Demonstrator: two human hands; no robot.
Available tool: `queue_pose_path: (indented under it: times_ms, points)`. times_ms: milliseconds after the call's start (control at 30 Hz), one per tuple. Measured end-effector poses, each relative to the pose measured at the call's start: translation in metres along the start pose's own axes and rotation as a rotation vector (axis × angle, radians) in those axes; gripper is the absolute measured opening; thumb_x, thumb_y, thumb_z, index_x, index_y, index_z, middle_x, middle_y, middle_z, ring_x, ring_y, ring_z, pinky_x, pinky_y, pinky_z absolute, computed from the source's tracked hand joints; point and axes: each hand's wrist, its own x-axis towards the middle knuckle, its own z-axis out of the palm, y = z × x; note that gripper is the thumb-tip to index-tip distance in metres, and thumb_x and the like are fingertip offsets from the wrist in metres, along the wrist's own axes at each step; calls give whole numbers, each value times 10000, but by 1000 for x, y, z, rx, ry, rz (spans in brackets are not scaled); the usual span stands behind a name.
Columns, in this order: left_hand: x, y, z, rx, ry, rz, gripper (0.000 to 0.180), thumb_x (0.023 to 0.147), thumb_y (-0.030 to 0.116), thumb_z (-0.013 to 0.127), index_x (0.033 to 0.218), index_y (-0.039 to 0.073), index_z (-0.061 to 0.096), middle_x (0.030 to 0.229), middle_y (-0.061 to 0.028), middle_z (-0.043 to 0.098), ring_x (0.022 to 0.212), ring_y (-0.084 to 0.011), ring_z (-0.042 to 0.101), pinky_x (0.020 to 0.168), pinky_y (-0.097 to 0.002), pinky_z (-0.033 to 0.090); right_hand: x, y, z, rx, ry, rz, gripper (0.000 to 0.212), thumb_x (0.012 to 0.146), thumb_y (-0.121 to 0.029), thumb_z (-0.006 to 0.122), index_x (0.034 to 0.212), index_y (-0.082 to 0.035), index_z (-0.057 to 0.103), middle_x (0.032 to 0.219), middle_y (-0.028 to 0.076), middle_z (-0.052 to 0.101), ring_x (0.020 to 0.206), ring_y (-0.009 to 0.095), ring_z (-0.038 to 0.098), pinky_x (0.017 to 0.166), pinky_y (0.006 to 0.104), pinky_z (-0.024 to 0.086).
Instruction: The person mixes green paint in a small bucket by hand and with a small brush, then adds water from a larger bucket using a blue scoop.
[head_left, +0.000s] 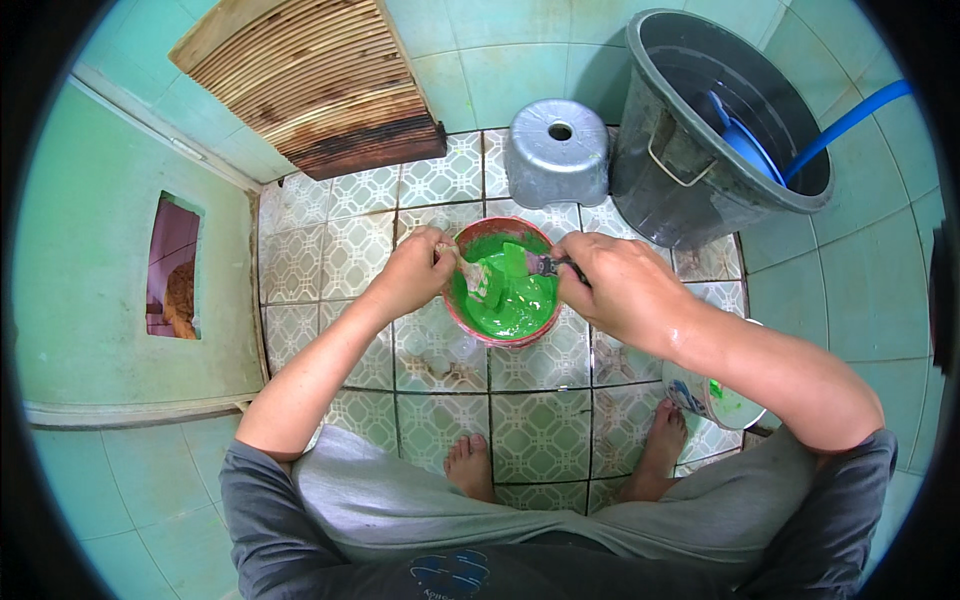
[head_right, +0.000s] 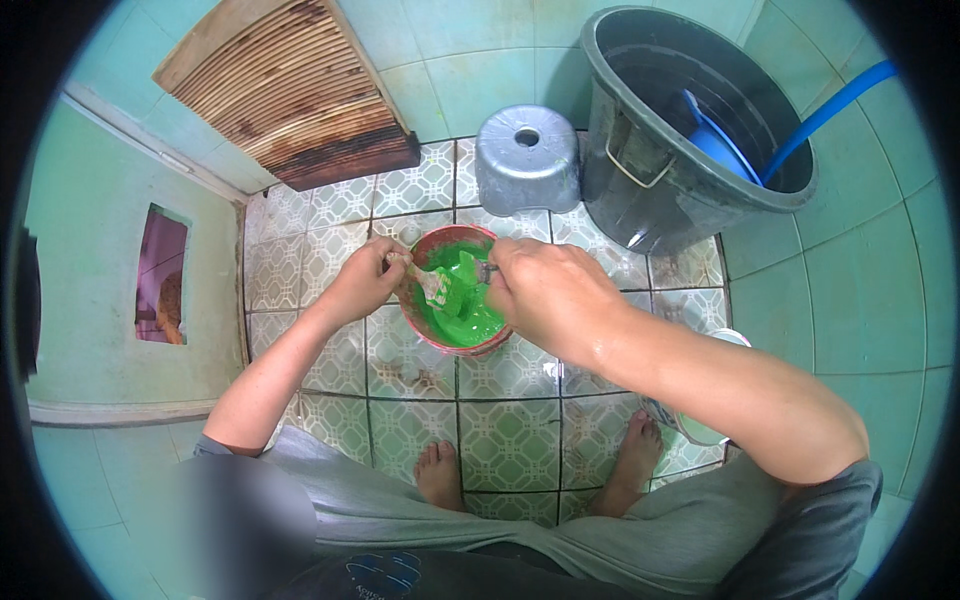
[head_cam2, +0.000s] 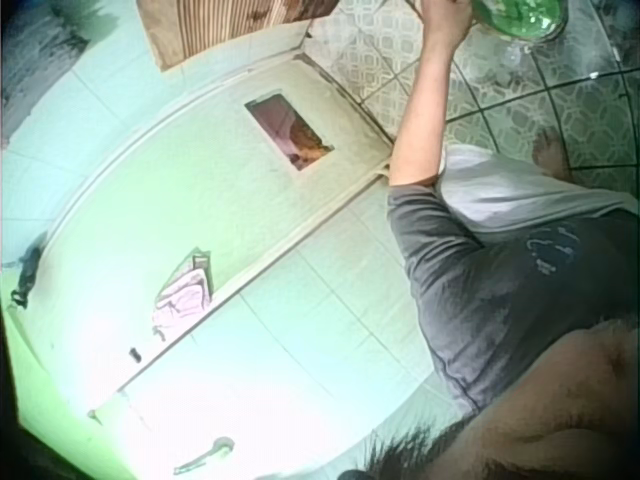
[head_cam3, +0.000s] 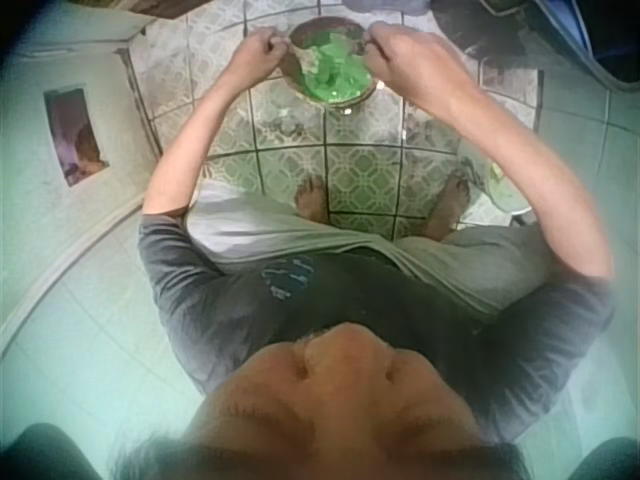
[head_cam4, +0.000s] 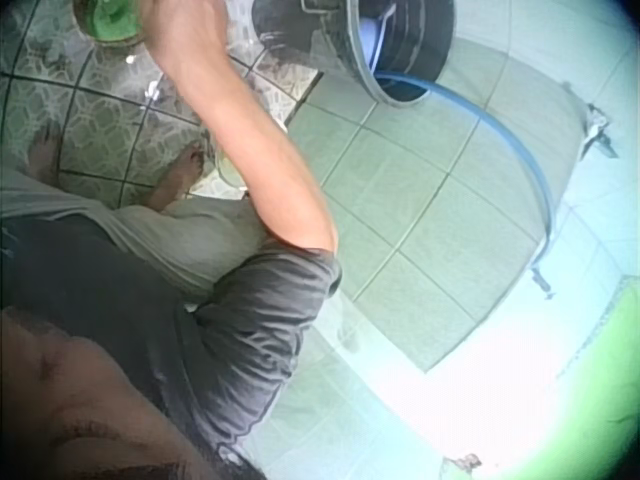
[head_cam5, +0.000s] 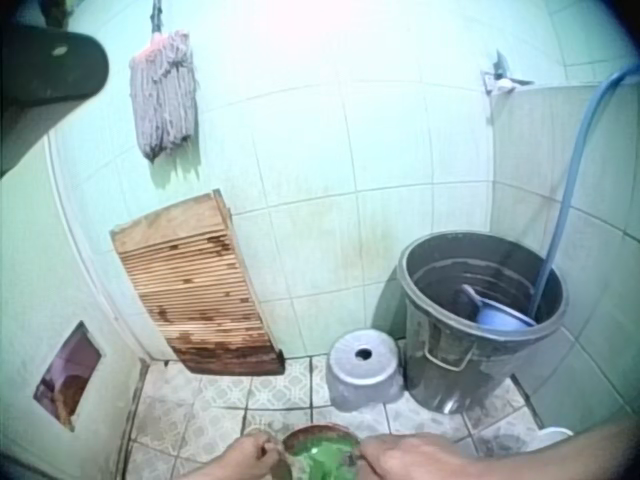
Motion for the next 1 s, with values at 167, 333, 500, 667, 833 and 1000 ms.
queue_pose_path:
  times_ms: [167, 333, 500, 667, 833, 1000]
  points:
    - [-1, 11, 4, 6, 18, 43, 233, 978, 153, 563, 1097, -41, 612, 1068, -187, 597, 879, -249, 659, 800, -361, 531, 11, -4, 21, -59, -70, 47, 212, 905, -169, 579, 989, 16, 641, 909, 225, 688, 841, 393, 679, 782, 478, 541]
    - [0, 11, 3, 30, -5, 80, 226, 991, 146, 538, 1103, -42, 596, 1068, -186, 583, 891, -272, 659, 802, -365, 528, 14, 10, 24, -131, 29, -92, 165, 847, -128, 573, 871, 31, 614, 840, 249, 683, 755, 409, 691, 670, 477, 563]
    - [-3, 13, 3, 16, 24, 99, 204, 994, 137, 528, 1090, -32, 590, 1068, -178, 582, 916, -279, 653, 822, -368, 523, 12, 3, 22, -149, 40, -103, 177, 839, -133, 595, 875, 39, 609, 818, 238, 679, 738, 404, 690, 662, 472, 564]
    - [-2, 12, 0, 3, 37, 153, 193, 995, 125, 525, 1099, -28, 580, 1061, -173, 570, 948, -292, 634, 852, -376, 511, 19, 6, 15, -159, 15, -110, 194, 834, -148, 617, 881, 40, 610, 850, 243, 683, 768, 401, 690, 709, 467, 560]
    - [-7, 17, -4, -13, 12, 207, 180, 994, 109, 532, 1108, -25, 570, 1062, -173, 555, 1000, -310, 602, 899, -380, 490, 22, 6, 15, -150, -16, -148, 191, 835, -149, 619, 887, 35, 620, 871, 238, 687, 802, 399, 688, 732, 467, 558]
    - [-11, 21, -13, 28, -19, 284, 174, 998, 72, 509, 1139, -20, 553, 1066, -179, 528, 1026, -322, 580, 907, -392, 477, 28, 14, -9, -210, -63, -201, 182, 834, -149, 623, 890, 24, 623, 901, 215, 691, 841, 387, 685, 751, 469, 550]
